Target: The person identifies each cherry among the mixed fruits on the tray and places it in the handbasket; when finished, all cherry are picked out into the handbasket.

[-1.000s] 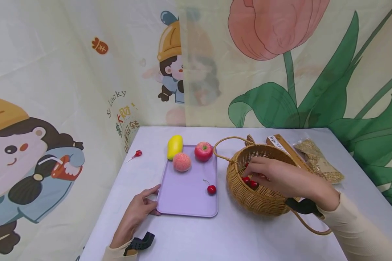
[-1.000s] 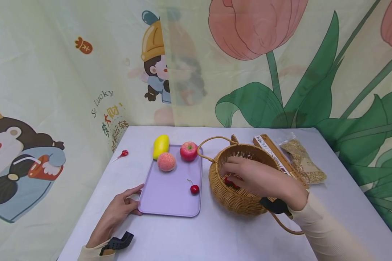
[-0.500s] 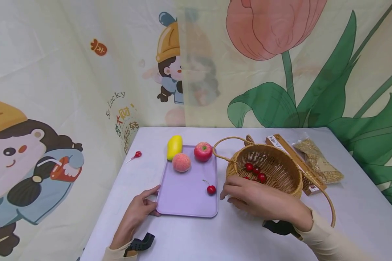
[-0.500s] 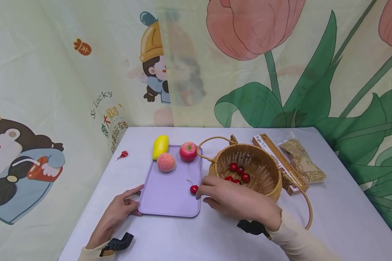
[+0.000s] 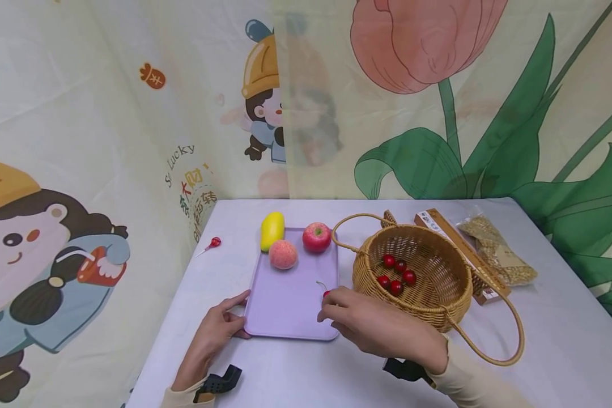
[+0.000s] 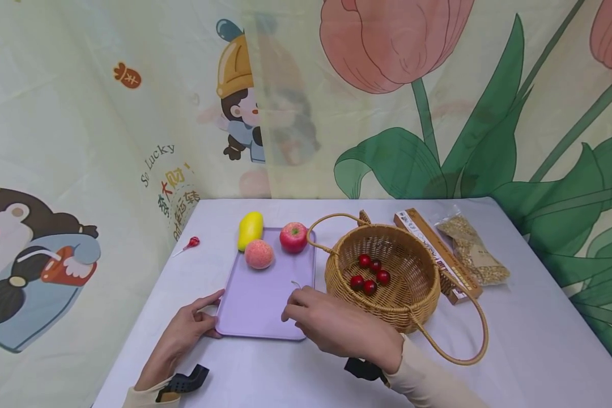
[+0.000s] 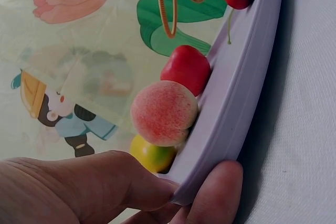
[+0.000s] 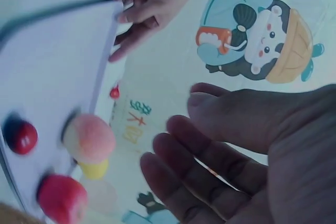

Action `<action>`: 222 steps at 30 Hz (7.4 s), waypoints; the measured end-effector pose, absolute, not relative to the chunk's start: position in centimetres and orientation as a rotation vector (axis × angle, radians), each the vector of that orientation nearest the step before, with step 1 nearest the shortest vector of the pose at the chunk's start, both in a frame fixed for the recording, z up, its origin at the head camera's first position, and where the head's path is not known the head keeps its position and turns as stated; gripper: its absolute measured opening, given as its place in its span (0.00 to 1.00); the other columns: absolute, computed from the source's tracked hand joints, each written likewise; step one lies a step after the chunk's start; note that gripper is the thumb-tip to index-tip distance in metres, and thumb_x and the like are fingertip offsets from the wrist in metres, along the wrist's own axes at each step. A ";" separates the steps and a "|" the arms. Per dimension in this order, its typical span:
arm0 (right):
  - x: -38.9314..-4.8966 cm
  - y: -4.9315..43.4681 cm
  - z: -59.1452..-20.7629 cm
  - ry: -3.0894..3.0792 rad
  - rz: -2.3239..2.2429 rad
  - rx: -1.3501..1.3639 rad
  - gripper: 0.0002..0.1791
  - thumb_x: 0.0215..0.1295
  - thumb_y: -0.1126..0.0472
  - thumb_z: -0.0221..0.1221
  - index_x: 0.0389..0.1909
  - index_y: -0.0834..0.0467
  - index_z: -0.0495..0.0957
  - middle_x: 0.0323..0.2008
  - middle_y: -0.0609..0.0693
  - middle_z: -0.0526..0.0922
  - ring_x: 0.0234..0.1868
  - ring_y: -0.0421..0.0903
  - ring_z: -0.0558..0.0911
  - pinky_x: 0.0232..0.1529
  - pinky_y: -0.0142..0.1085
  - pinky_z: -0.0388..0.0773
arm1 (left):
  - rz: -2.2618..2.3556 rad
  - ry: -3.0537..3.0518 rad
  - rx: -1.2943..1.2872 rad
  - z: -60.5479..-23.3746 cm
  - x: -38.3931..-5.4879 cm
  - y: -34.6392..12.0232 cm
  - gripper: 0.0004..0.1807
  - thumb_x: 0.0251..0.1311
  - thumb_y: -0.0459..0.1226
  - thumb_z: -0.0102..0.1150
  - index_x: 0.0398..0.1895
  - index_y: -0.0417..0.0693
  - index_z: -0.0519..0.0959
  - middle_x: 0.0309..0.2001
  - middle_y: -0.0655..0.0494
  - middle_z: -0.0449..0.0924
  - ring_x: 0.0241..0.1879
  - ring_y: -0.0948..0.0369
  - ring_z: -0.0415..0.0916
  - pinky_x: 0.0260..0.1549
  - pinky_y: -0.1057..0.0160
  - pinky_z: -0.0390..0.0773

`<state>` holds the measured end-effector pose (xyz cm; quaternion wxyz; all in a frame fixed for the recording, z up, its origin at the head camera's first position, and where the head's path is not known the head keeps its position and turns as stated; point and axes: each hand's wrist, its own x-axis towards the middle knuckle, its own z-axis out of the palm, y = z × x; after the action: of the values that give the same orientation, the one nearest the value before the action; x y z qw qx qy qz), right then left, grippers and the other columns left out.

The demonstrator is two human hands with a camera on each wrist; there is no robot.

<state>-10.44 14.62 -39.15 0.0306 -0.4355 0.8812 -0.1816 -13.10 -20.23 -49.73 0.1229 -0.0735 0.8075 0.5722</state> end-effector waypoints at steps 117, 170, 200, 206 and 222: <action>-10.0 16.0 -41.9 2.617 -0.794 -1.064 0.16 0.70 0.63 0.68 0.56 0.48 0.83 0.51 0.41 0.80 0.50 0.31 0.77 0.51 0.28 0.84 | 1.602 2.369 -0.239 -49.5 -13.1 -20.2 0.36 0.64 0.21 0.59 0.77 0.44 0.73 0.64 0.38 0.77 0.28 0.54 0.87 0.37 0.63 0.87; -15.0 27.6 -32.2 2.862 -0.356 -0.994 0.18 0.68 0.72 0.66 0.54 0.52 0.86 0.55 0.47 0.83 0.57 0.49 0.85 0.51 0.41 0.88 | 1.590 2.414 -0.250 -49.3 -12.9 -20.0 0.35 0.64 0.21 0.59 0.76 0.44 0.74 0.61 0.38 0.79 0.27 0.56 0.85 0.32 0.65 0.82; -20.6 25.9 -32.8 2.711 -0.198 -1.055 0.14 0.69 0.73 0.62 0.48 0.54 0.88 0.47 0.48 0.87 0.52 0.47 0.84 0.56 0.50 0.85 | 1.578 2.423 -0.268 -49.1 -12.9 -20.2 0.34 0.64 0.22 0.59 0.75 0.44 0.75 0.64 0.37 0.79 0.29 0.57 0.83 0.32 0.67 0.78; -21.5 26.0 -33.3 2.649 -0.215 -1.037 0.14 0.70 0.71 0.63 0.49 0.52 0.89 0.48 0.46 0.87 0.52 0.45 0.84 0.56 0.47 0.86 | 1.600 2.403 -0.258 -49.3 -13.1 -20.4 0.33 0.64 0.23 0.60 0.75 0.44 0.76 0.63 0.39 0.79 0.29 0.57 0.83 0.34 0.67 0.78; -25.2 25.0 -35.9 2.464 -0.222 -1.057 0.14 0.73 0.70 0.59 0.49 0.55 0.90 0.49 0.47 0.90 0.52 0.44 0.86 0.59 0.49 0.85 | 1.611 2.398 -0.271 -49.3 -13.0 -20.5 0.34 0.63 0.23 0.61 0.74 0.44 0.76 0.57 0.39 0.82 0.28 0.57 0.84 0.34 0.67 0.77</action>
<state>-25.18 25.02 -35.92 0.2238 -0.3831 0.8926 -0.0806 -13.03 -20.48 -49.34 0.1195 -0.0928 0.8205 0.5513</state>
